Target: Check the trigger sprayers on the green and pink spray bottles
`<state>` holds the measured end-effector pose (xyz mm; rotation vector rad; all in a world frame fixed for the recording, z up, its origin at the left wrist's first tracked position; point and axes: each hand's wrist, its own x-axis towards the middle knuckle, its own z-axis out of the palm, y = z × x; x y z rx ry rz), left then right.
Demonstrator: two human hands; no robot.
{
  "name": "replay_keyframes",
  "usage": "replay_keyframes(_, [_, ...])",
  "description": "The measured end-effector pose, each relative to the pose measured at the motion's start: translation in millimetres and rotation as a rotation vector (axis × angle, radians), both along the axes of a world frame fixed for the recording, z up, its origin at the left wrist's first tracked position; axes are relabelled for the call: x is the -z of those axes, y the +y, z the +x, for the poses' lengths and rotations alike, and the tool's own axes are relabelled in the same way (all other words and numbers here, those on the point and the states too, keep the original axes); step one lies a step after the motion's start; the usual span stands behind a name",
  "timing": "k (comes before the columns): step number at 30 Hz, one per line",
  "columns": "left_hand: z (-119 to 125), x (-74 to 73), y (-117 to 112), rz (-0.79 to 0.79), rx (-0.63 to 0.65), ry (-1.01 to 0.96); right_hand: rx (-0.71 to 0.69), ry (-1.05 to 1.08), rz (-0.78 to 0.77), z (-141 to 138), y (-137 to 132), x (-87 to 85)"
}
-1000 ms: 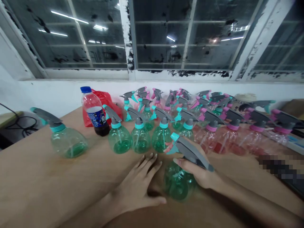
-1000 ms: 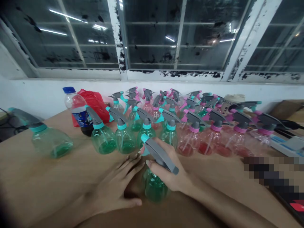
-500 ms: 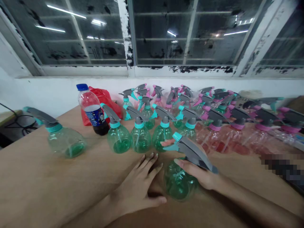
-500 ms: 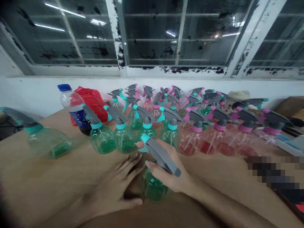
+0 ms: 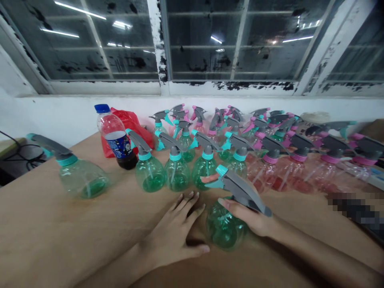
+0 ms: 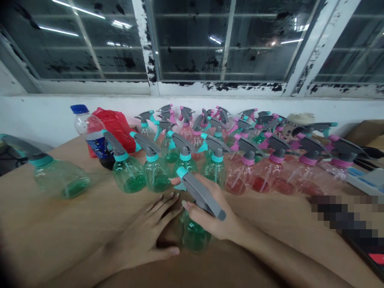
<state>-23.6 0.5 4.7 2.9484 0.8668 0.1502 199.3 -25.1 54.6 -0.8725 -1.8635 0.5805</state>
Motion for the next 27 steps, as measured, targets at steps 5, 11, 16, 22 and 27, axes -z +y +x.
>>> replay_keyframes(5, [0.3,0.8,1.6,0.009,0.01,0.016,-0.068,0.094,-0.135,-1.0,-1.1,-0.2])
replay_keyframes(11, [1.6,-2.6,0.5,0.001,0.002,0.027,-0.058,0.146,-0.17,-1.6,-1.7,-0.3])
replay_keyframes(16, [1.6,-1.8,0.3,-0.011,0.002,0.023,0.015,0.099,-0.162,1.4,-3.9,0.8])
replay_keyframes(22, [0.4,-0.2,0.5,-0.02,-0.001,0.019,0.011,0.077,-0.05,-2.7,-2.9,-6.2])
replay_keyframes(27, [0.1,-0.1,0.9,-0.015,0.003,0.015,0.011,0.095,-0.039,-5.3,-2.9,-6.3])
